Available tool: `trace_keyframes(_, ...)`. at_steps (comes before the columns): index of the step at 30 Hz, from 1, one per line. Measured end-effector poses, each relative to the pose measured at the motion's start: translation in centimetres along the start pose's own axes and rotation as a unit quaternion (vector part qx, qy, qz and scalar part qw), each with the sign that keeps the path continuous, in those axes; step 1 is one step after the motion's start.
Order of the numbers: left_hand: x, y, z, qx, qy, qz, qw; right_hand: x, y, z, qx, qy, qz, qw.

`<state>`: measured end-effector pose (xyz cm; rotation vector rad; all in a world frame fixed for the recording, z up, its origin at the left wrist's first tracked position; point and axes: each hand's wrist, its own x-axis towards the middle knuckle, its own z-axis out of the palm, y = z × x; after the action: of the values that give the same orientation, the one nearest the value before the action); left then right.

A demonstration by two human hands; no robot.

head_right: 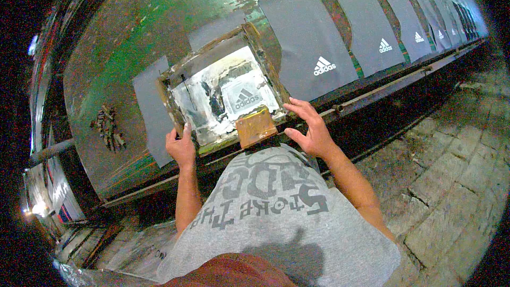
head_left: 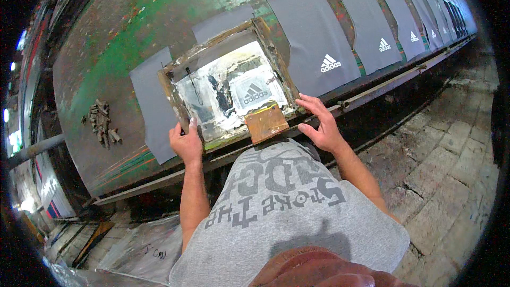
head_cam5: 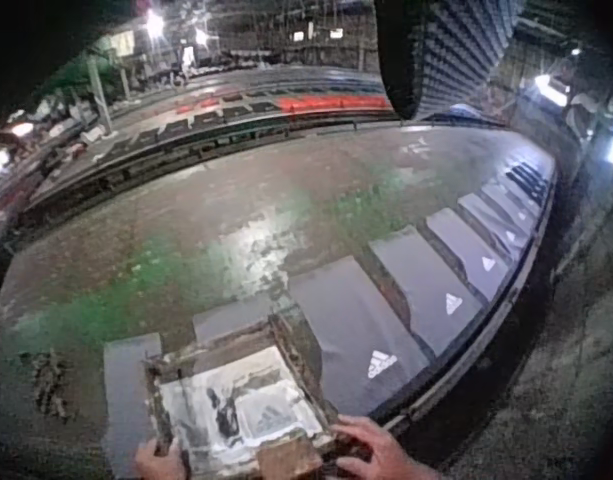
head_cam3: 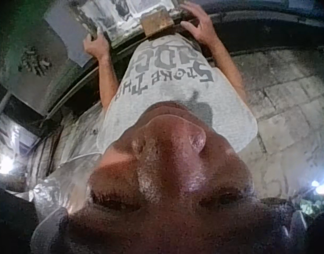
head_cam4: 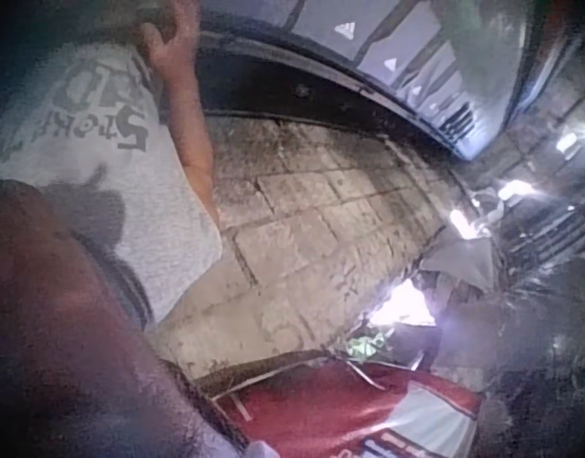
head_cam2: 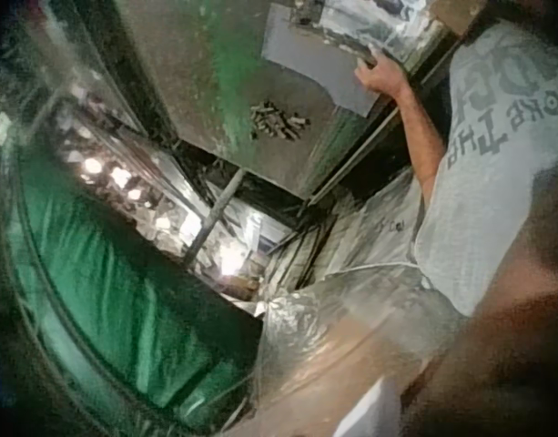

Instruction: The person aligns gray fabric pieces on a green workbench, then uses a squeegee to pull white ink across a screen-printing frame, imprinting the Adidas logo onto each piece. The person repeats this process for multiple fabric pieces in sequence.

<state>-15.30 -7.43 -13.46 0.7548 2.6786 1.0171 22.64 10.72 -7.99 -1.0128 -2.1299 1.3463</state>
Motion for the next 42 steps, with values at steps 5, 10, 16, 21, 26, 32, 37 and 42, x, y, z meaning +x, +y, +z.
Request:
trace_keyframes(5,0.3,0.4,-0.2,0.054,-0.009,0.025,0.998,0.5,-1.1,0.2,-0.019,0.015,0.007,1.0)
trace_keyframes(10,-0.3,0.5,-0.8,0.011,-0.03,0.015,0.999,1.7,-3.6,2.6,-0.202,-0.018,-0.205,0.958)
trace_keyframes(16,-3.9,1.0,-2.9,0.111,-0.084,0.195,0.971,4.8,-6.2,4.7,-0.254,-0.105,-0.272,0.922)
trace_keyframes(21,-5.0,1.5,-2.8,0.077,-0.11,0.19,0.973,6.4,-8.0,5.9,-0.285,-0.116,-0.247,0.919)
trace_keyframes(26,-5.1,1.5,-2.7,0.071,-0.122,0.198,0.97,7.2,-8.2,4.0,-0.284,-0.133,-0.222,0.923)
trace_keyframes(32,-5.1,1.7,-2.8,0.05,-0.124,0.213,0.968,3.3,-8.4,5.6,-0.28,-0.111,-0.201,0.932)
trace_keyframes(37,-5.2,1.6,-3.1,0.041,-0.121,0.218,0.967,2.7,-6.7,7.6,-0.327,-0.022,-0.244,0.913)
trace_keyframes(42,-5.5,2.1,-3.2,0.048,-0.115,0.209,0.97,7.2,-5.7,7.2,-0.335,-0.035,-0.257,0.906)
